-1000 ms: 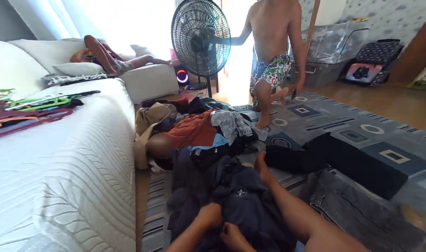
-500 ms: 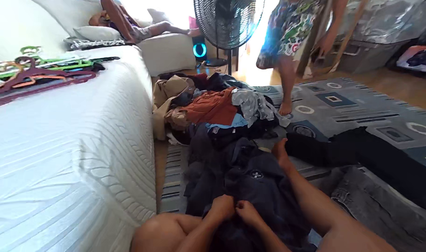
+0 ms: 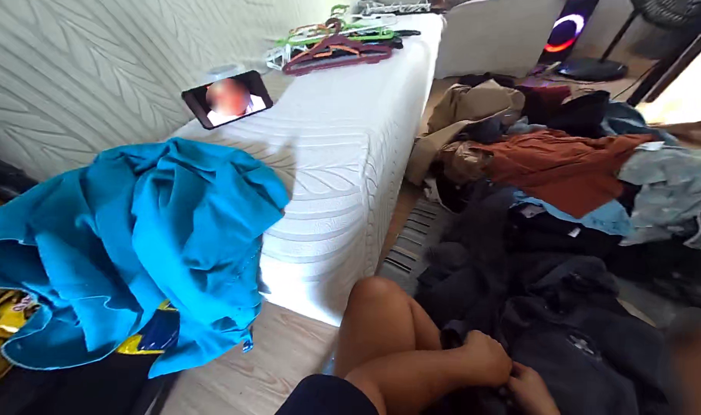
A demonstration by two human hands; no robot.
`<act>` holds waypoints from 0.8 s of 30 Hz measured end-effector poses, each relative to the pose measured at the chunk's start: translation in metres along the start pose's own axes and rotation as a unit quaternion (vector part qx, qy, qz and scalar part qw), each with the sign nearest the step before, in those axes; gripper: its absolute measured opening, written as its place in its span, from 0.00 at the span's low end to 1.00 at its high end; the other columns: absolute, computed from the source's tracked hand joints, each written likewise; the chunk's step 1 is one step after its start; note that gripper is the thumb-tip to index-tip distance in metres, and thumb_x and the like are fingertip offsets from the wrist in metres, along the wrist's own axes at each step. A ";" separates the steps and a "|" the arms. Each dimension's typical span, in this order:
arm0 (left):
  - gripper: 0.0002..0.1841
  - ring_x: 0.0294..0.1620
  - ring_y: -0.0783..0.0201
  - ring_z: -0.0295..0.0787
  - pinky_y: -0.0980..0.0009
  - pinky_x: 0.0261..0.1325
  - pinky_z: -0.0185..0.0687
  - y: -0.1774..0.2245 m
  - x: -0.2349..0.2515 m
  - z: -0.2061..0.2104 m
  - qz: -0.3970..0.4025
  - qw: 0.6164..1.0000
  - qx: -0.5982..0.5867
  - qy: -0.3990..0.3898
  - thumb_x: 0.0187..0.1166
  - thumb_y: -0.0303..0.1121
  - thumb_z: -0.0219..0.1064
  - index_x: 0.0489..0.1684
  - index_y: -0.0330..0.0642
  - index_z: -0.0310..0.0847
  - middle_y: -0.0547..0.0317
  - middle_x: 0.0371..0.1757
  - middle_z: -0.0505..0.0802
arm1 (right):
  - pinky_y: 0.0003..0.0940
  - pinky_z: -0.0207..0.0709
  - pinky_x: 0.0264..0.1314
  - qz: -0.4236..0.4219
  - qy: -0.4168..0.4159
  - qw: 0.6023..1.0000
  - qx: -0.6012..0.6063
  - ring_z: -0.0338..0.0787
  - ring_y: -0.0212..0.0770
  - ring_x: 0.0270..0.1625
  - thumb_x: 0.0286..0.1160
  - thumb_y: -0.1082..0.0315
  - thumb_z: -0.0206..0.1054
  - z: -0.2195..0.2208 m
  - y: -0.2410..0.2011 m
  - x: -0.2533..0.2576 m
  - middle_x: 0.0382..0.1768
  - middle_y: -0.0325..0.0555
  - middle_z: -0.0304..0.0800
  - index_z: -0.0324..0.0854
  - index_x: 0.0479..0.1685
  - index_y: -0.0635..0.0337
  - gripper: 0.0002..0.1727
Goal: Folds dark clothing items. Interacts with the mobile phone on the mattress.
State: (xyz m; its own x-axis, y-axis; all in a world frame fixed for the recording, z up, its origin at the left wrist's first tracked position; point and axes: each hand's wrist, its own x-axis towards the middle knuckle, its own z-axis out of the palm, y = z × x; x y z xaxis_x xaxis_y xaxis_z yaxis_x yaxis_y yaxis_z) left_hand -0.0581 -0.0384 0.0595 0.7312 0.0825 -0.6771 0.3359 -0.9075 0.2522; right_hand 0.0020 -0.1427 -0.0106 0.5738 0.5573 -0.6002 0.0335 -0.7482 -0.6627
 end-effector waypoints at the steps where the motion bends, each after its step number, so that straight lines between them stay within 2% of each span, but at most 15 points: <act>1: 0.13 0.63 0.33 0.85 0.33 0.53 0.80 -0.001 0.003 0.000 0.000 1.000 -0.001 -0.002 0.80 0.31 0.67 0.51 0.27 0.86 0.32 0.61 0.88 | 0.49 0.83 0.38 0.000 -0.002 1.000 -0.004 0.89 0.46 0.30 0.70 0.76 0.69 -0.001 -0.001 -0.001 0.32 0.54 0.90 0.86 0.45 0.70 0.08; 3: 0.14 0.62 0.34 0.85 0.34 0.52 0.81 -0.003 0.008 0.000 0.003 1.000 0.001 -0.003 0.79 0.33 0.69 0.51 0.28 0.86 0.33 0.60 0.89 | 0.54 0.83 0.42 -0.001 0.002 1.000 -0.022 0.90 0.50 0.34 0.68 0.76 0.69 -0.002 -0.001 -0.002 0.34 0.57 0.91 0.86 0.46 0.70 0.10; 6: 0.15 0.66 0.34 0.84 0.33 0.54 0.81 -0.007 0.012 0.001 0.006 1.000 -0.011 0.001 0.79 0.33 0.69 0.52 0.26 0.85 0.32 0.64 0.87 | 0.59 0.82 0.49 0.001 0.018 1.000 -0.021 0.91 0.54 0.42 0.74 0.70 0.66 -0.002 -0.004 -0.005 0.39 0.60 0.91 0.86 0.48 0.70 0.12; 10: 0.14 0.70 0.32 0.81 0.32 0.59 0.79 -0.009 0.015 0.003 0.016 0.999 -0.037 0.011 0.78 0.28 0.68 0.55 0.25 0.85 0.31 0.68 0.85 | 0.56 0.82 0.46 0.008 0.044 0.999 0.030 0.90 0.51 0.38 0.85 0.61 0.59 0.000 0.000 -0.002 0.34 0.58 0.90 0.86 0.42 0.70 0.18; 13: 0.14 0.65 0.33 0.84 0.31 0.56 0.79 -0.007 0.017 -0.002 0.005 0.999 -0.031 -0.003 0.77 0.29 0.69 0.53 0.27 0.85 0.33 0.63 0.88 | 0.54 0.83 0.45 0.011 0.044 0.998 0.039 0.90 0.50 0.37 0.85 0.64 0.60 -0.001 -0.003 -0.005 0.34 0.57 0.90 0.85 0.44 0.70 0.16; 17: 0.14 0.62 0.33 0.86 0.30 0.54 0.78 -0.011 0.011 -0.019 0.008 0.998 -0.055 -0.002 0.78 0.32 0.69 0.49 0.27 0.85 0.32 0.58 0.89 | 0.59 0.82 0.52 0.006 0.048 0.999 0.016 0.91 0.56 0.44 0.83 0.65 0.63 -0.011 -0.003 -0.004 0.41 0.63 0.91 0.85 0.50 0.72 0.15; 21: 0.17 0.67 0.33 0.84 0.29 0.61 0.76 -0.023 0.014 -0.024 0.046 0.991 -0.122 0.019 0.87 0.37 0.60 0.54 0.28 0.85 0.31 0.60 0.89 | 0.57 0.78 0.50 -0.019 0.068 0.997 0.036 0.87 0.54 0.43 0.82 0.66 0.64 -0.021 -0.002 -0.006 0.39 0.62 0.88 0.85 0.48 0.73 0.14; 24: 0.21 0.63 0.35 0.86 0.35 0.66 0.76 -0.028 0.017 -0.018 0.058 0.970 -0.233 0.031 0.90 0.39 0.57 0.56 0.24 0.83 0.28 0.57 0.89 | 0.59 0.76 0.56 -0.035 0.086 0.995 0.047 0.87 0.57 0.47 0.84 0.67 0.63 -0.027 -0.010 -0.013 0.42 0.65 0.89 0.85 0.49 0.74 0.15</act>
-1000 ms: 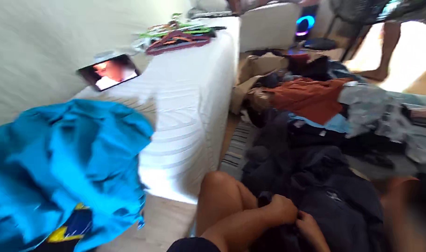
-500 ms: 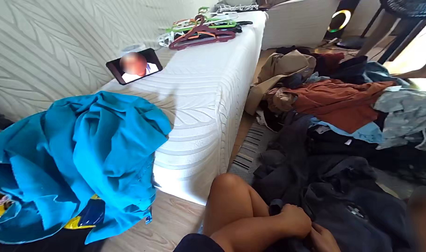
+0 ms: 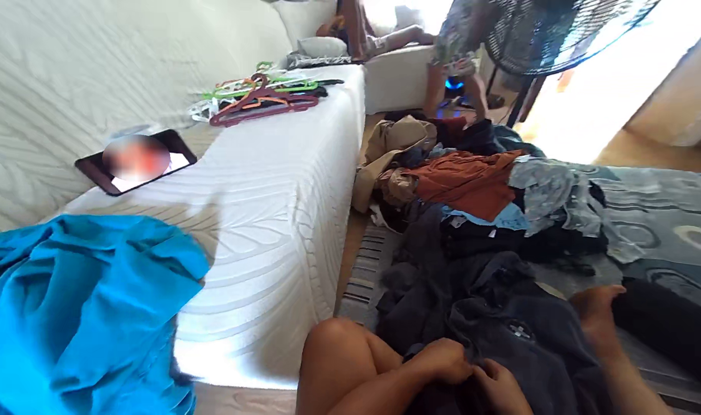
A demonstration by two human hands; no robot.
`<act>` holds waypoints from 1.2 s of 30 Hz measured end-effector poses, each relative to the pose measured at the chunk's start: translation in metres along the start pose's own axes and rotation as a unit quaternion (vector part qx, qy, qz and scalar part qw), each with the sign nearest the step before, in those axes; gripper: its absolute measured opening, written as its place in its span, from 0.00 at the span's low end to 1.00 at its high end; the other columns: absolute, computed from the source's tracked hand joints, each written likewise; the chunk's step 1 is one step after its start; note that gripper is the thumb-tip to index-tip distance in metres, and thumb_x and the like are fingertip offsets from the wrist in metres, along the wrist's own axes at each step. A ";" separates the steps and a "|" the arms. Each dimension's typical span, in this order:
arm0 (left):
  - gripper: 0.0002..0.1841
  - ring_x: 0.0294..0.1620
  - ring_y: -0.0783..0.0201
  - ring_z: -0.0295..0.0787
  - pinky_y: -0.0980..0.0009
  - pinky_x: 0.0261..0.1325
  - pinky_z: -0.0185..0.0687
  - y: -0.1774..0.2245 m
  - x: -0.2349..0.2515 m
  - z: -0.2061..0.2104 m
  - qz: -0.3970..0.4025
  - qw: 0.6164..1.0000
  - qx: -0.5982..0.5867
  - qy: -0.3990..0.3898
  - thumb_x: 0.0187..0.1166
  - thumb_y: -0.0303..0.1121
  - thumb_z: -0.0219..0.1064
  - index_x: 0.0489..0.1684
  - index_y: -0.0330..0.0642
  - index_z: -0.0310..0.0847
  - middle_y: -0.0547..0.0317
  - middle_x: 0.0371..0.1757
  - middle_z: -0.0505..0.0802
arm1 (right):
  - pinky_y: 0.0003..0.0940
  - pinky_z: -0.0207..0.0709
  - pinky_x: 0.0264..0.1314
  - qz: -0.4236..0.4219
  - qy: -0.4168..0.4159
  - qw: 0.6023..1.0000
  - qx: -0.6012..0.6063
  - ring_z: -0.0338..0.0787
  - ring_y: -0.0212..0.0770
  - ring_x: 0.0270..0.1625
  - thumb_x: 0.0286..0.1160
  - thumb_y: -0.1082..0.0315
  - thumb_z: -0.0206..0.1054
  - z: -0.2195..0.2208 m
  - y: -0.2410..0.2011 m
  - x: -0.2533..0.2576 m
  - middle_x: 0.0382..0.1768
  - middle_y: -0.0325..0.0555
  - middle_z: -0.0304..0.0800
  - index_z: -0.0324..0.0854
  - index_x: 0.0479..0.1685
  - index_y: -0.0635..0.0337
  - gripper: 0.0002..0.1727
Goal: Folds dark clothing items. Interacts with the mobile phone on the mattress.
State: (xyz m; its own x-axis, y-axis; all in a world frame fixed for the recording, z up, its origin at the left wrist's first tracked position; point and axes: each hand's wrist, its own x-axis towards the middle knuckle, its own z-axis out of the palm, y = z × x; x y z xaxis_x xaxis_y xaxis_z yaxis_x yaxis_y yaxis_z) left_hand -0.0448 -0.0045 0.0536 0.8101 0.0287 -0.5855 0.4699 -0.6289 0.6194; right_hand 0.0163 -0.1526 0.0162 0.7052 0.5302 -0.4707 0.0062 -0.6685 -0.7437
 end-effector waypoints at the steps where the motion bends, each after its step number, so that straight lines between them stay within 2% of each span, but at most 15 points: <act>1: 0.22 0.57 0.39 0.88 0.39 0.64 0.79 -0.001 0.000 0.002 -0.008 0.999 -0.048 0.008 0.91 0.40 0.57 0.57 0.23 0.83 0.30 0.54 0.89 | 0.60 0.76 0.58 -0.006 0.010 1.000 0.001 0.87 0.57 0.49 0.84 0.67 0.63 -0.002 -0.002 -0.003 0.42 0.65 0.89 0.85 0.50 0.74 0.15; 3: 0.22 0.49 0.47 0.91 0.48 0.59 0.85 0.000 0.001 0.008 -0.037 0.990 -0.137 0.021 0.92 0.42 0.57 0.59 0.25 0.81 0.35 0.52 0.90 | 0.60 0.77 0.59 -0.016 0.030 0.999 0.000 0.88 0.58 0.50 0.85 0.66 0.63 -0.004 -0.003 -0.007 0.43 0.65 0.89 0.85 0.51 0.73 0.15; 5: 0.21 0.48 0.49 0.91 0.51 0.59 0.85 -0.001 0.003 0.014 -0.059 0.983 -0.172 0.034 0.92 0.41 0.57 0.59 0.26 0.81 0.37 0.52 0.90 | 0.61 0.77 0.61 -0.020 0.041 0.999 -0.018 0.89 0.61 0.52 0.85 0.67 0.63 -0.005 -0.008 -0.012 0.45 0.67 0.90 0.84 0.54 0.74 0.15; 9: 0.20 0.59 0.43 0.87 0.46 0.66 0.79 -0.001 0.005 0.020 -0.067 0.990 -0.123 0.033 0.92 0.36 0.52 0.59 0.24 0.81 0.32 0.58 0.88 | 0.62 0.78 0.65 -0.024 0.040 0.997 -0.067 0.90 0.65 0.56 0.83 0.67 0.64 -0.002 -0.015 -0.019 0.48 0.69 0.91 0.84 0.58 0.74 0.17; 16: 0.21 0.65 0.43 0.85 0.45 0.71 0.76 -0.003 0.001 0.018 -0.048 0.992 -0.117 0.028 0.94 0.38 0.51 0.65 0.26 0.80 0.33 0.63 0.87 | 0.62 0.77 0.67 -0.027 0.041 0.996 -0.071 0.90 0.64 0.59 0.83 0.66 0.63 0.000 -0.010 -0.016 0.51 0.68 0.91 0.84 0.60 0.73 0.18; 23: 0.20 0.59 0.45 0.89 0.47 0.67 0.80 -0.002 0.006 0.020 -0.044 0.993 -0.107 0.023 0.93 0.37 0.51 0.63 0.27 0.80 0.34 0.59 0.89 | 0.59 0.77 0.68 0.009 0.011 0.997 -0.075 0.89 0.62 0.60 0.84 0.66 0.63 -0.002 -0.003 -0.005 0.52 0.67 0.91 0.84 0.60 0.71 0.17; 25: 0.19 0.61 0.43 0.87 0.45 0.68 0.78 -0.004 0.009 0.023 -0.034 0.997 -0.066 0.028 0.92 0.35 0.53 0.61 0.26 0.81 0.34 0.58 0.89 | 0.60 0.76 0.68 0.018 -0.009 0.997 -0.080 0.89 0.63 0.62 0.83 0.65 0.64 0.001 0.005 0.003 0.53 0.68 0.90 0.84 0.60 0.72 0.18; 29: 0.18 0.71 0.39 0.83 0.40 0.73 0.76 -0.010 0.026 0.031 -0.035 0.998 0.035 0.029 0.87 0.33 0.56 0.62 0.29 0.82 0.33 0.65 0.87 | 0.63 0.76 0.69 0.030 -0.017 0.993 -0.112 0.89 0.62 0.63 0.81 0.58 0.67 0.008 0.011 0.019 0.53 0.65 0.91 0.86 0.57 0.68 0.20; 33: 0.17 0.71 0.39 0.83 0.39 0.73 0.75 -0.011 0.029 0.029 -0.040 0.998 0.055 0.015 0.87 0.32 0.56 0.63 0.28 0.82 0.32 0.65 0.87 | 0.60 0.78 0.67 0.034 -0.025 0.990 -0.132 0.90 0.59 0.61 0.81 0.56 0.67 0.007 0.010 0.023 0.51 0.62 0.92 0.87 0.54 0.65 0.19; 36: 0.18 0.67 0.42 0.86 0.43 0.71 0.76 -0.011 0.026 0.024 -0.054 0.999 0.001 0.004 0.90 0.33 0.54 0.61 0.27 0.82 0.33 0.62 0.88 | 0.58 0.78 0.66 0.027 -0.034 0.993 -0.114 0.90 0.58 0.59 0.82 0.57 0.67 0.005 0.012 0.024 0.50 0.62 0.91 0.87 0.54 0.66 0.19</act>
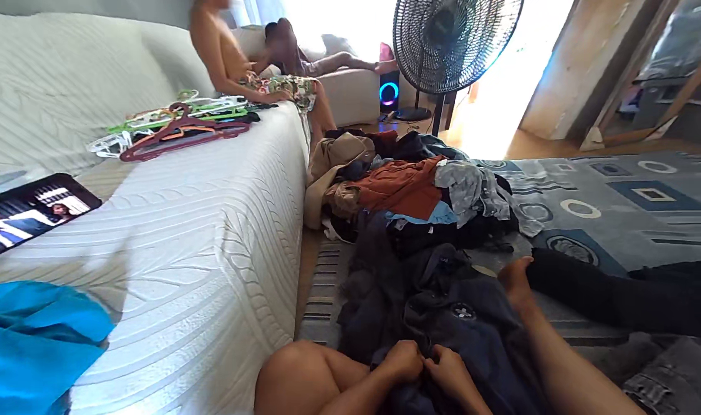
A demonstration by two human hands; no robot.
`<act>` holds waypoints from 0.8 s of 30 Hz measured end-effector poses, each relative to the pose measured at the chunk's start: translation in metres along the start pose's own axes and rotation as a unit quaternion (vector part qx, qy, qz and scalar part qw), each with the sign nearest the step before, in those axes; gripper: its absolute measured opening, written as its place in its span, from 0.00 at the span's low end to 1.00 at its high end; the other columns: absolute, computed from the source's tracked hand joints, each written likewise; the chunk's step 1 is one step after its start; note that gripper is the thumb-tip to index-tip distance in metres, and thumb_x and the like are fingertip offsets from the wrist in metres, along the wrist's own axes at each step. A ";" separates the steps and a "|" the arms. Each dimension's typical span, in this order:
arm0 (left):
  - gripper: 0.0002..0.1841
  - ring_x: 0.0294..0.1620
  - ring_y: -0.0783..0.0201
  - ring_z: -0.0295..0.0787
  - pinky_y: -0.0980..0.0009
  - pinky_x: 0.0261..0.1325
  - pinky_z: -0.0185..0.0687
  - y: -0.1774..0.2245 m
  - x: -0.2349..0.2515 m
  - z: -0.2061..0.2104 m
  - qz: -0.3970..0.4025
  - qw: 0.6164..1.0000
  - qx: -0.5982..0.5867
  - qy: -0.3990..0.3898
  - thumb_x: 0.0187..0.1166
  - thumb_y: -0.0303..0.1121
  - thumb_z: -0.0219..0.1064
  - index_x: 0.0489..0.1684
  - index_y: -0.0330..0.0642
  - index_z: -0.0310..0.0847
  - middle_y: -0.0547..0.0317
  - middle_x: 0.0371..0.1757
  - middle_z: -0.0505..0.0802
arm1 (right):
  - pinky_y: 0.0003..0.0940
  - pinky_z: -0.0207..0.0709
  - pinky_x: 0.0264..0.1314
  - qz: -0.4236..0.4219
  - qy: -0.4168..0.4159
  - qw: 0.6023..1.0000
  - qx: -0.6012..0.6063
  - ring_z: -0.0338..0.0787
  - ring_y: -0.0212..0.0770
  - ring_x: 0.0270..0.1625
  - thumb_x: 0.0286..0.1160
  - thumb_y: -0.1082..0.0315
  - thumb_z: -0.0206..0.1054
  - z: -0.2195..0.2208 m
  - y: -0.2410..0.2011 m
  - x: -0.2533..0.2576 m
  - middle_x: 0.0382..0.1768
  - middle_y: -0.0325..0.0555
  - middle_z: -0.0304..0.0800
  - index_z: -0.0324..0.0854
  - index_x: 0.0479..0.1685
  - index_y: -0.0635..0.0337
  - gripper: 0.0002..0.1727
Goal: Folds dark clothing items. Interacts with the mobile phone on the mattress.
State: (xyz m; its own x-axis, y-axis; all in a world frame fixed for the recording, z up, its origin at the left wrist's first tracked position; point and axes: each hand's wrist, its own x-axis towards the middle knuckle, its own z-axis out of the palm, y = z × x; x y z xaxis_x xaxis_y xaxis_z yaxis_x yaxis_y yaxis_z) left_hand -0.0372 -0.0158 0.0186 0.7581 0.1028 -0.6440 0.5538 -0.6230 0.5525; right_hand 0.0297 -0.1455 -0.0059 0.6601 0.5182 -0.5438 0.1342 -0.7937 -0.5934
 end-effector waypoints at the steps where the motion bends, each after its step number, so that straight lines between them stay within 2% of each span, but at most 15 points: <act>1: 0.18 0.61 0.46 0.87 0.47 0.67 0.79 -0.001 0.000 -0.001 -0.013 0.999 -0.037 -0.005 0.91 0.36 0.54 0.60 0.27 0.82 0.35 0.59 0.89 | 0.58 0.78 0.66 0.000 -0.003 1.000 0.019 0.90 0.58 0.59 0.82 0.60 0.67 -0.001 0.000 -0.002 0.50 0.63 0.91 0.86 0.55 0.67 0.17; 3: 0.20 0.48 0.57 0.87 0.58 0.57 0.83 -0.004 0.002 -0.004 -0.037 0.993 -0.107 -0.013 0.94 0.40 0.53 0.63 0.30 0.79 0.43 0.54 0.88 | 0.57 0.78 0.65 -0.002 -0.005 0.997 0.077 0.89 0.58 0.57 0.82 0.64 0.66 -0.003 0.000 -0.006 0.50 0.64 0.90 0.85 0.57 0.69 0.16; 5: 0.21 0.42 0.60 0.87 0.61 0.53 0.84 -0.007 0.003 -0.006 -0.044 0.988 -0.149 -0.004 0.94 0.41 0.52 0.66 0.30 0.77 0.45 0.53 0.88 | 0.54 0.80 0.57 -0.008 0.011 0.990 0.143 0.89 0.55 0.49 0.81 0.66 0.67 0.001 0.002 -0.008 0.46 0.62 0.90 0.85 0.55 0.70 0.15; 7: 0.21 0.43 0.59 0.87 0.60 0.53 0.84 -0.009 0.002 -0.003 -0.047 0.988 -0.147 0.008 0.94 0.41 0.51 0.67 0.30 0.77 0.45 0.51 0.88 | 0.53 0.80 0.52 -0.003 0.037 0.983 0.181 0.88 0.53 0.45 0.80 0.67 0.68 0.008 0.001 -0.009 0.42 0.60 0.89 0.85 0.52 0.70 0.13; 10: 0.21 0.46 0.54 0.89 0.56 0.57 0.84 -0.009 0.003 -0.001 -0.037 0.992 -0.120 0.015 0.94 0.41 0.51 0.66 0.29 0.78 0.41 0.52 0.89 | 0.56 0.79 0.57 0.008 0.073 0.981 0.181 0.88 0.55 0.48 0.79 0.68 0.68 0.014 -0.002 -0.013 0.43 0.62 0.89 0.85 0.51 0.72 0.13; 13: 0.21 0.54 0.46 0.90 0.48 0.64 0.81 -0.008 -0.003 -0.003 -0.013 0.994 -0.106 0.016 0.92 0.39 0.53 0.62 0.26 0.81 0.34 0.56 0.89 | 0.59 0.77 0.60 -0.009 0.083 0.984 0.154 0.88 0.59 0.52 0.79 0.69 0.69 0.014 -0.003 -0.017 0.45 0.67 0.90 0.86 0.51 0.75 0.14; 15: 0.20 0.54 0.43 0.89 0.44 0.62 0.81 -0.009 -0.007 -0.004 0.003 0.995 -0.098 0.020 0.90 0.37 0.56 0.57 0.25 0.83 0.32 0.53 0.90 | 0.59 0.77 0.61 -0.022 0.079 0.987 0.137 0.89 0.60 0.52 0.79 0.69 0.69 0.014 -0.003 -0.018 0.46 0.68 0.90 0.86 0.52 0.76 0.15; 20: 0.16 0.46 0.54 0.90 0.54 0.56 0.84 -0.009 -0.002 -0.003 -0.009 0.987 -0.161 0.017 0.87 0.34 0.59 0.59 0.28 0.84 0.41 0.49 0.92 | 0.57 0.80 0.57 -0.032 0.078 0.988 0.128 0.89 0.55 0.49 0.79 0.67 0.68 0.011 0.002 -0.015 0.46 0.66 0.90 0.86 0.53 0.75 0.16; 24: 0.16 0.48 0.53 0.91 0.55 0.59 0.85 -0.007 -0.003 -0.002 -0.028 0.976 -0.213 0.028 0.86 0.31 0.60 0.63 0.27 0.82 0.40 0.53 0.92 | 0.49 0.80 0.49 -0.043 0.088 0.982 0.164 0.87 0.46 0.39 0.83 0.66 0.65 0.010 0.002 -0.018 0.39 0.59 0.89 0.86 0.49 0.74 0.16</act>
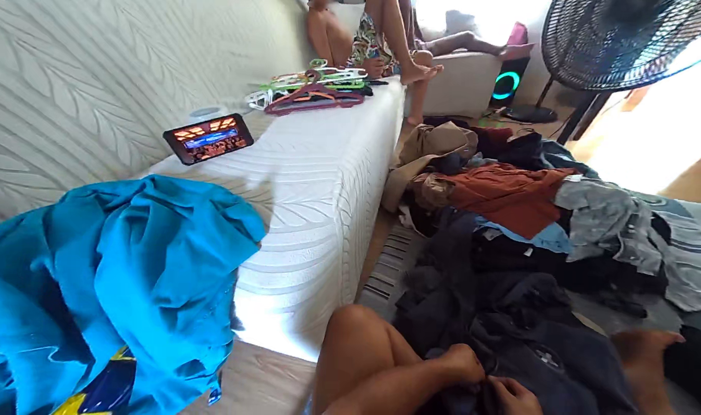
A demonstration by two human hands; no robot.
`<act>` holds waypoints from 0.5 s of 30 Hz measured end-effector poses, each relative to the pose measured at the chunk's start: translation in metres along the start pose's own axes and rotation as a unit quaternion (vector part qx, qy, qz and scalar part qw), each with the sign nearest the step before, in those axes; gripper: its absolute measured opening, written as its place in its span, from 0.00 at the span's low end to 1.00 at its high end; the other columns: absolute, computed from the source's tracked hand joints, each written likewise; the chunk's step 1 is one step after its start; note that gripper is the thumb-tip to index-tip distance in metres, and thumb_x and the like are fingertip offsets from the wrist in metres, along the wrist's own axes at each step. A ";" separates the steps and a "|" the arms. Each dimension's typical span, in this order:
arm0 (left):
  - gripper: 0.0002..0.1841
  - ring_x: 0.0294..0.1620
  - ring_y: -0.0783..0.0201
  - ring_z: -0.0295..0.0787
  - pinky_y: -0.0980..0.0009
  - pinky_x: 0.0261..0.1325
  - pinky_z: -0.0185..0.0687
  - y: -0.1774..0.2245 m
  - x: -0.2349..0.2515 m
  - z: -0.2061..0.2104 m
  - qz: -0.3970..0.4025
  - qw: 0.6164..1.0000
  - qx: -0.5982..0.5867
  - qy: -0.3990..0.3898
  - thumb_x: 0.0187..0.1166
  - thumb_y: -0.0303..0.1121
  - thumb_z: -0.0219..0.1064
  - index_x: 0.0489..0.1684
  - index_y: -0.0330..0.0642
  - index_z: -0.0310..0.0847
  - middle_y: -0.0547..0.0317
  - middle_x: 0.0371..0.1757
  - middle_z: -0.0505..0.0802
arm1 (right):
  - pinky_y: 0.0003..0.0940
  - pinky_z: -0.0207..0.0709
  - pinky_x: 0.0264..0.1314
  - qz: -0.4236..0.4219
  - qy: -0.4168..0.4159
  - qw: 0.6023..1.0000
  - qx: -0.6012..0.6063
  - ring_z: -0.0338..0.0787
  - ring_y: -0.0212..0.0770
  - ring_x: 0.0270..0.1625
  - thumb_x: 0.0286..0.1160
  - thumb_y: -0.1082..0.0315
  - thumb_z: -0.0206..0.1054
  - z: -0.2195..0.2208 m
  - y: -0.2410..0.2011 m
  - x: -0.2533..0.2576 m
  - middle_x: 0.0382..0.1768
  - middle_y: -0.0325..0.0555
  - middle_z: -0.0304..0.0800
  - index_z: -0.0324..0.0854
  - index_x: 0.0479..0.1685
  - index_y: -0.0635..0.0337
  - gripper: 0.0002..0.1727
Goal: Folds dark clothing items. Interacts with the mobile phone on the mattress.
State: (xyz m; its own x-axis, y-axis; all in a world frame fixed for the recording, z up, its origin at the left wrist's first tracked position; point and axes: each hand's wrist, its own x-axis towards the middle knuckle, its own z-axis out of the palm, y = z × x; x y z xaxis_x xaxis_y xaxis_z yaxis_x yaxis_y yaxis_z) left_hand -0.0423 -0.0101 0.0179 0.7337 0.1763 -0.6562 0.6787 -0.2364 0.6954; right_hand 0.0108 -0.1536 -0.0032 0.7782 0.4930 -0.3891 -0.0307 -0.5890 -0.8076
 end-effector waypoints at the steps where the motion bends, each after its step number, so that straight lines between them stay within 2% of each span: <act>1: 0.17 0.49 0.54 0.91 0.55 0.59 0.85 0.000 0.001 0.000 -0.003 1.000 -0.005 0.001 0.87 0.31 0.60 0.64 0.28 0.81 0.39 0.54 0.92 | 0.45 0.79 0.44 0.001 0.004 1.000 0.025 0.84 0.41 0.35 0.85 0.66 0.62 0.000 0.000 -0.001 0.34 0.55 0.88 0.86 0.47 0.74 0.15; 3: 0.17 0.49 0.54 0.91 0.56 0.60 0.85 0.000 0.001 0.000 -0.010 1.000 -0.012 -0.002 0.86 0.30 0.60 0.65 0.28 0.81 0.40 0.55 0.91 | 0.36 0.80 0.34 0.012 -0.003 0.997 0.077 0.82 0.33 0.26 0.88 0.68 0.56 -0.001 0.001 -0.002 0.27 0.46 0.84 0.85 0.45 0.72 0.15; 5: 0.16 0.48 0.56 0.91 0.57 0.58 0.85 0.000 0.001 -0.001 -0.006 1.000 -0.005 -0.006 0.85 0.29 0.61 0.64 0.29 0.82 0.41 0.53 0.92 | 0.36 0.82 0.31 0.034 -0.039 0.993 0.109 0.84 0.34 0.25 0.86 0.73 0.51 -0.007 0.000 -0.003 0.28 0.47 0.85 0.83 0.50 0.74 0.15; 7: 0.16 0.46 0.56 0.90 0.57 0.57 0.85 -0.001 0.002 -0.002 0.006 1.000 0.007 -0.013 0.85 0.29 0.61 0.63 0.29 0.82 0.42 0.52 0.92 | 0.37 0.85 0.32 0.039 -0.057 0.991 0.112 0.86 0.36 0.26 0.83 0.76 0.53 -0.009 0.001 -0.003 0.30 0.49 0.87 0.81 0.53 0.74 0.13; 10: 0.15 0.44 0.56 0.90 0.57 0.54 0.85 -0.001 0.002 -0.003 0.023 0.999 0.023 -0.013 0.83 0.28 0.62 0.62 0.29 0.83 0.42 0.49 0.92 | 0.36 0.86 0.31 0.027 -0.063 0.992 0.104 0.87 0.36 0.26 0.83 0.77 0.60 -0.008 0.006 0.000 0.32 0.51 0.88 0.81 0.53 0.76 0.10; 15: 0.16 0.47 0.48 0.91 0.49 0.57 0.83 -0.001 -0.005 -0.004 0.046 0.999 0.023 0.003 0.83 0.32 0.63 0.57 0.27 0.86 0.36 0.50 0.93 | 0.38 0.87 0.34 0.034 -0.067 0.994 0.081 0.90 0.38 0.28 0.83 0.74 0.65 -0.007 0.009 0.003 0.35 0.53 0.89 0.80 0.53 0.75 0.10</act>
State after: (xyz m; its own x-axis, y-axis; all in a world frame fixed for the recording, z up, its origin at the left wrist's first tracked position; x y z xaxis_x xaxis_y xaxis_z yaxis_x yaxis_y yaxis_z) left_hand -0.0464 -0.0074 0.0221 0.7928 0.1570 -0.5889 0.6067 -0.2961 0.7378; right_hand 0.0172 -0.1622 -0.0086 0.6808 0.5424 -0.4922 -0.1897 -0.5185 -0.8338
